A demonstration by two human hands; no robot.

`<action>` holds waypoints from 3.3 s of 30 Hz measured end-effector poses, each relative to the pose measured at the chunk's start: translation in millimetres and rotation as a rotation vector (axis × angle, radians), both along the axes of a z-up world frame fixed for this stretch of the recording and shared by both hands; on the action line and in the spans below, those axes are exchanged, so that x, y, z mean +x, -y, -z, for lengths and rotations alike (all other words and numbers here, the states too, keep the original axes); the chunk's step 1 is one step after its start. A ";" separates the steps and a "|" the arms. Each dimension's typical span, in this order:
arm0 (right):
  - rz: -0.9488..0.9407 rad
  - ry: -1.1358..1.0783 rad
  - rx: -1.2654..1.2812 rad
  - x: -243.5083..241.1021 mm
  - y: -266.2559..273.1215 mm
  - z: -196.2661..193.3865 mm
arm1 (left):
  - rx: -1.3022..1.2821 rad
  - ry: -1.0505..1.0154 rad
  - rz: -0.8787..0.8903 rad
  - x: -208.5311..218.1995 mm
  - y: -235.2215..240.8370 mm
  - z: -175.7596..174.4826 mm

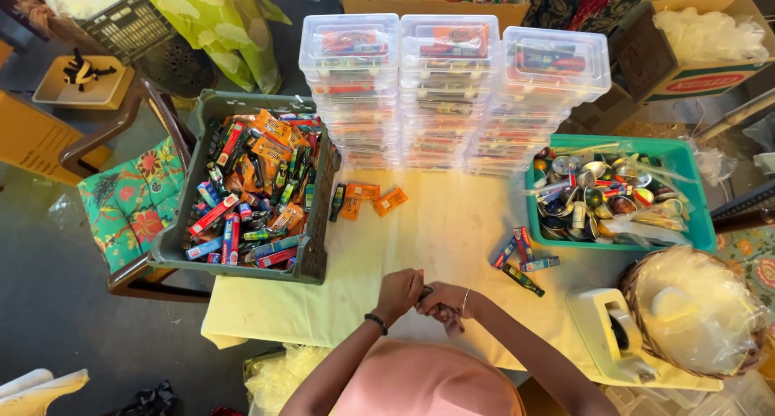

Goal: The person arranges small snack packets on a table, then picks up a plastic bag and places the snacks inside. The person handles the packets and bag by hand, organizing them on the table before packing them into the bag.

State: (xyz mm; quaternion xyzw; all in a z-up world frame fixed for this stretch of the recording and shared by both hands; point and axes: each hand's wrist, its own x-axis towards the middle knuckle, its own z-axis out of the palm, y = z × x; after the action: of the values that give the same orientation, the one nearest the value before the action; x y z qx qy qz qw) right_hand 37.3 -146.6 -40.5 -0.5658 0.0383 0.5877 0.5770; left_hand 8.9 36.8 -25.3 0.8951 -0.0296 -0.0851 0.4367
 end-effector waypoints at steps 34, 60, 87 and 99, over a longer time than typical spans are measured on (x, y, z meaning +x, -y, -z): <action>0.851 0.617 -0.261 0.8 -19.6 85.5 | -0.986 -0.661 -0.275 -26.2 37.6 60.7; -0.335 0.348 -0.301 -54.3 -0.5 13.6 | 0.467 0.085 0.498 -56.4 3.4 49.3; 1.389 -0.726 0.873 -104.0 145.6 155.5 | 0.824 -0.171 -0.196 165.5 -127.7 136.5; 1.808 -0.689 0.877 -25.7 166.7 163.5 | 1.074 0.206 -0.414 110.0 -122.6 180.0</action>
State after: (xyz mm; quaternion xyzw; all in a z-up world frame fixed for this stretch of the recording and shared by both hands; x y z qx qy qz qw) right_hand 11.6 -313.4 -204.0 0.1275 0.3906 0.0314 0.9111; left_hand 118.9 159.4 -205.3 0.9818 0.1511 0.0863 -0.0755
